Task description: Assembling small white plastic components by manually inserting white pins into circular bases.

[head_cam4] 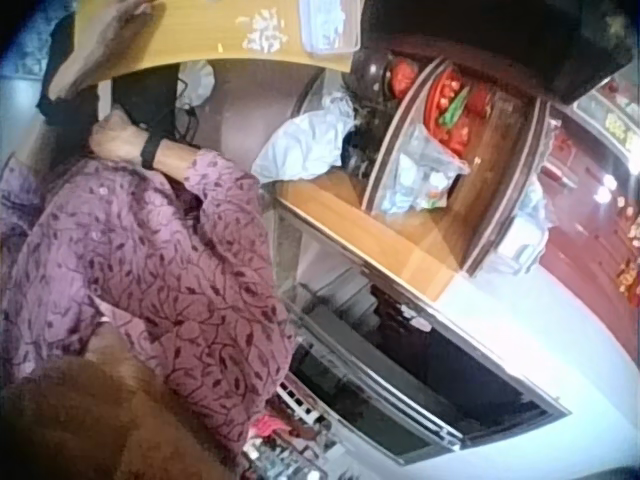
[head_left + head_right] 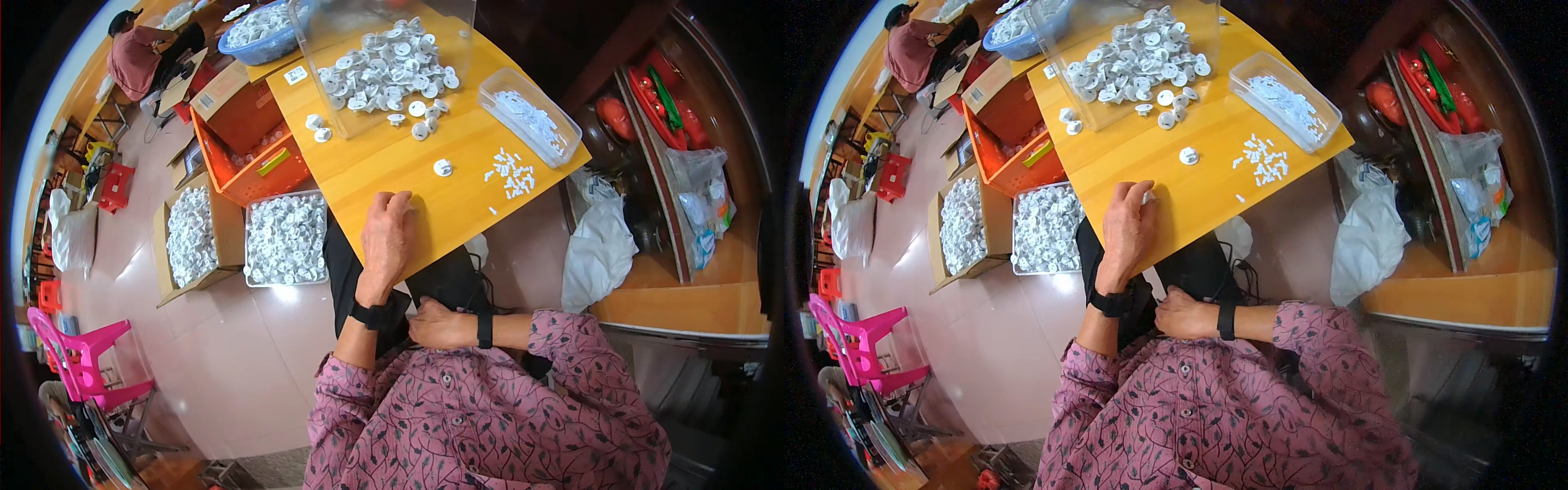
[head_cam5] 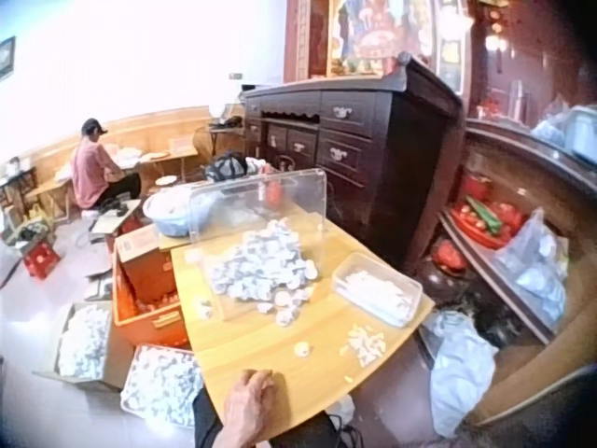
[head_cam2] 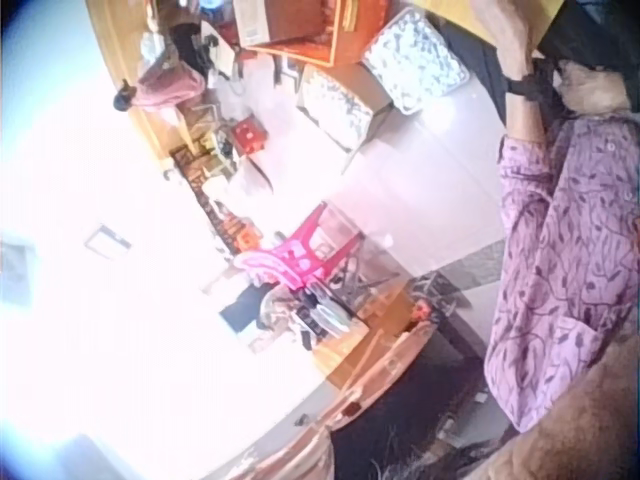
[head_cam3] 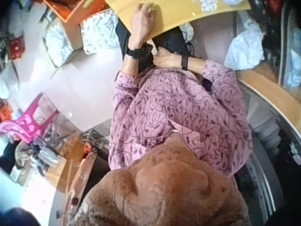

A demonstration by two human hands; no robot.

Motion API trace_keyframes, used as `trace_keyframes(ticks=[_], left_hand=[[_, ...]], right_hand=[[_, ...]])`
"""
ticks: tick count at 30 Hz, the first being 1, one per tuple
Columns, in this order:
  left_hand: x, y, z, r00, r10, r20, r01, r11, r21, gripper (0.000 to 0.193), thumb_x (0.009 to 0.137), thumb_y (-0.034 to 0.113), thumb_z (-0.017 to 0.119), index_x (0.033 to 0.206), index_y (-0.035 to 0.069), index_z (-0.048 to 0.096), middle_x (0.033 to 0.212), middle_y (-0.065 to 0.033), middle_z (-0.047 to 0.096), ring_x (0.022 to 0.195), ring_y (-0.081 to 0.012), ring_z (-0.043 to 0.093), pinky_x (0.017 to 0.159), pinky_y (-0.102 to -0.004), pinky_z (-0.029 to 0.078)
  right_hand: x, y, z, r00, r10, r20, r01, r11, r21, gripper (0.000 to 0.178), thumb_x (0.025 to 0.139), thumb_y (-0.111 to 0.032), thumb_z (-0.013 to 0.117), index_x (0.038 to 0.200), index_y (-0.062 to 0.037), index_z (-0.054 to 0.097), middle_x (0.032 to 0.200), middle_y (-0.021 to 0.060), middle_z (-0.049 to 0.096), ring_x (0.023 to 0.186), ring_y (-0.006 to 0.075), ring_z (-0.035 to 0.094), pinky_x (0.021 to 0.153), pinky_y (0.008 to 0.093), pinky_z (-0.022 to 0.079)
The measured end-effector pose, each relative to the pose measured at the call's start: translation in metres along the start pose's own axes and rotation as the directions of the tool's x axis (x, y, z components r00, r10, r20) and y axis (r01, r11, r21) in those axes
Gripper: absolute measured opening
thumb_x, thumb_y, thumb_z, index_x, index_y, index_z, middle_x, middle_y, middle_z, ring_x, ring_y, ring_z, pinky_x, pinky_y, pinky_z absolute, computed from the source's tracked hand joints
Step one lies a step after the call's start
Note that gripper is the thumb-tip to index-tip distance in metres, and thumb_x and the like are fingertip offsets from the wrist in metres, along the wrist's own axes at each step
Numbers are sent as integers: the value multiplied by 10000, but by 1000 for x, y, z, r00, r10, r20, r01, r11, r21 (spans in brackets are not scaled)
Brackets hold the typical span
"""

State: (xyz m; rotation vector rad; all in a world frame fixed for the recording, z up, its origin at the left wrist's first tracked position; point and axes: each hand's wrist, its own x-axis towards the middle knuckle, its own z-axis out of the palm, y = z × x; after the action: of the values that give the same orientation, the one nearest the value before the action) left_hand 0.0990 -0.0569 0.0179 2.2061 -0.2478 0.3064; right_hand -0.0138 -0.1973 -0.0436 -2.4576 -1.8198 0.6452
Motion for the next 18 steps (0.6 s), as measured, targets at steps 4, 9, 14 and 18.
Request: trace_keyframes(ticks=[4, 9, 14, 18], left_hand=[[-6, 5, -3, 998, -59, -29, 60, 997, 39, 325, 835, 78, 700, 1154, 55, 644, 1051, -178, 592, 877, -389, 648, 743, -453, 535], [-18, 10, -10, 992, -119, -43, 120, 992, 39, 354, 803, 141, 760, 1117, 31, 641, 954, -181, 566, 774, -366, 643, 677, -443, 532], [-31, 12, -18, 980, -141, -140, 132, 989, -69, 324, 771, 127, 821, 1012, 0, 646, 902, -138, 551, 679, -245, 642, 614, -357, 537], [-34, 15, -20, 967, -175, -184, 145, 976, -165, 328, 747, 110, 853, 951, -2, 622, 837, -79, 571, 651, -150, 613, 591, -290, 515]], right_hand=[[-12, 2, -19, 992, 32, -124, -9, 984, 177, 90, 800, -132, 618, 718, -103, 637, 713, 60, 611, 698, 261, 625, 682, 416, 418], [-25, 1, -53, 961, 197, -194, -134, 946, 294, 93, 782, -62, 604, 854, -69, 663, 829, 86, 655, 811, 265, 654, 770, 409, 442], [-65, 17, -79, 713, 401, -575, -187, 899, 395, 93, 851, -134, 694, 887, -51, 670, 898, 40, 659, 842, 245, 634, 717, 376, 472], [-100, 43, -78, 290, 663, -690, -392, 740, 546, 78, 855, -6, 670, 919, -20, 628, 895, 132, 600, 828, 343, 616, 718, 432, 495]])
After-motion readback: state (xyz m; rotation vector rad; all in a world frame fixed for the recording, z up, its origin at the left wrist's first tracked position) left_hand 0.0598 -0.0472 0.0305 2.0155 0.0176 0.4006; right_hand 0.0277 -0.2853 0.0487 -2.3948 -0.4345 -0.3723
